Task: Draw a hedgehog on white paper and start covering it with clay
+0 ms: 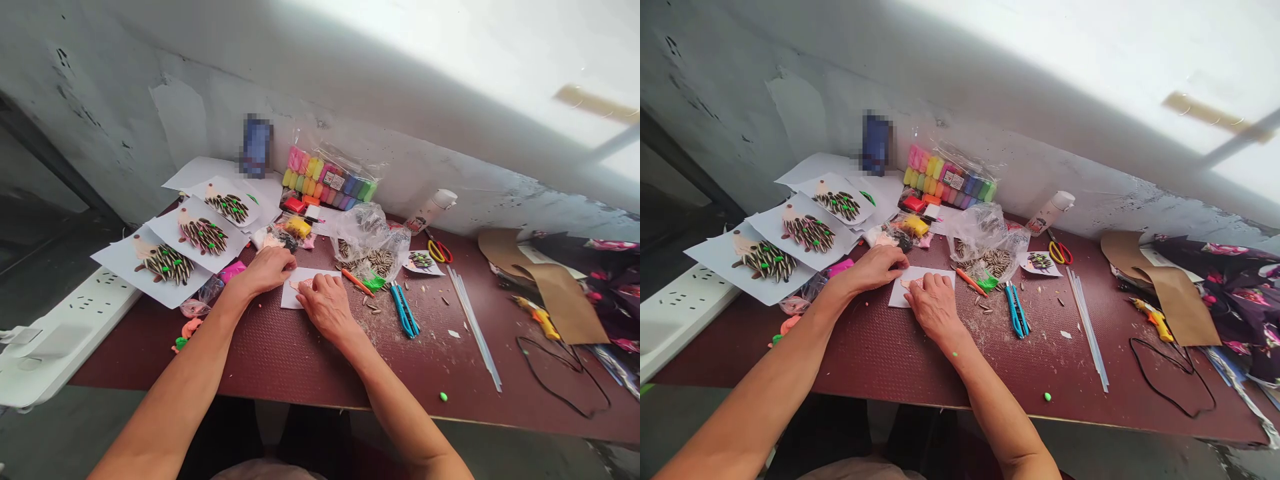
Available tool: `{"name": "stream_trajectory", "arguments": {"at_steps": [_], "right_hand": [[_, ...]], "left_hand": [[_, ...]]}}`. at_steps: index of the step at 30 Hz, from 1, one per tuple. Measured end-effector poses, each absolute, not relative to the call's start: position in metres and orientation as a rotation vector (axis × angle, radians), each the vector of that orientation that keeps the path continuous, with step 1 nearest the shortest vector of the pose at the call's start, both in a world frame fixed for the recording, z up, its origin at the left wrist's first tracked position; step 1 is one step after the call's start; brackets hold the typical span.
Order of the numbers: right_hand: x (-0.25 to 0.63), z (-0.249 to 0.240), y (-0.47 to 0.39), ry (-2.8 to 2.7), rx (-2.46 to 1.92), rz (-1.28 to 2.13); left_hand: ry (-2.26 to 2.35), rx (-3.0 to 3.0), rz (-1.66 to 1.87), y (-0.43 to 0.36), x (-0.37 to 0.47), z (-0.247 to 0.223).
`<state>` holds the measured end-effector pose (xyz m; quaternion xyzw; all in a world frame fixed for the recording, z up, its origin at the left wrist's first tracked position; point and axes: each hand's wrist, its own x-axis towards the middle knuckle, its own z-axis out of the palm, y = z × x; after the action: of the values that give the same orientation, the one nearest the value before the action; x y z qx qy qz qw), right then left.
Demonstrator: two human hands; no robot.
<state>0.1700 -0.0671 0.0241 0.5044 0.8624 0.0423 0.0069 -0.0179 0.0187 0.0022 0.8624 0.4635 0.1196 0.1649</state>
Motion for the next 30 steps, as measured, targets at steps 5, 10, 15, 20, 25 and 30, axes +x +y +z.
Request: {"name": "stream_trajectory", "arguments": {"at_steps": [5,10,15,20,25,30], "right_hand": [[0.1694,0.0217,-0.067,2.7,1.593,0.196],[0.1708,0.0201,-0.0668,2.719,1.678,0.195],[0.1736,0.0194,-0.0712,2.793,1.653,0.131],[0.1718,0.0184,-0.074,2.806,1.607,0.065],[0.1703,0.0203,-0.0738,2.749,1.618,0.088],[0.1706,0.0223,-0.0741,2.704,1.638,0.14]], "left_hand": [[1.33,2.455,0.314,0.0182,-0.0176,0.004],[1.32,2.459,0.313,0.0187,-0.0172,0.0046],[1.322,2.458,0.314,0.0192,-0.0172,0.0033],[1.333,2.456,0.304,0.0183,-0.0163,0.0044],[1.333,2.449,0.276,0.0171,-0.0162,0.0081],[1.328,2.446,0.309,0.017,-0.0175,0.0078]]}}
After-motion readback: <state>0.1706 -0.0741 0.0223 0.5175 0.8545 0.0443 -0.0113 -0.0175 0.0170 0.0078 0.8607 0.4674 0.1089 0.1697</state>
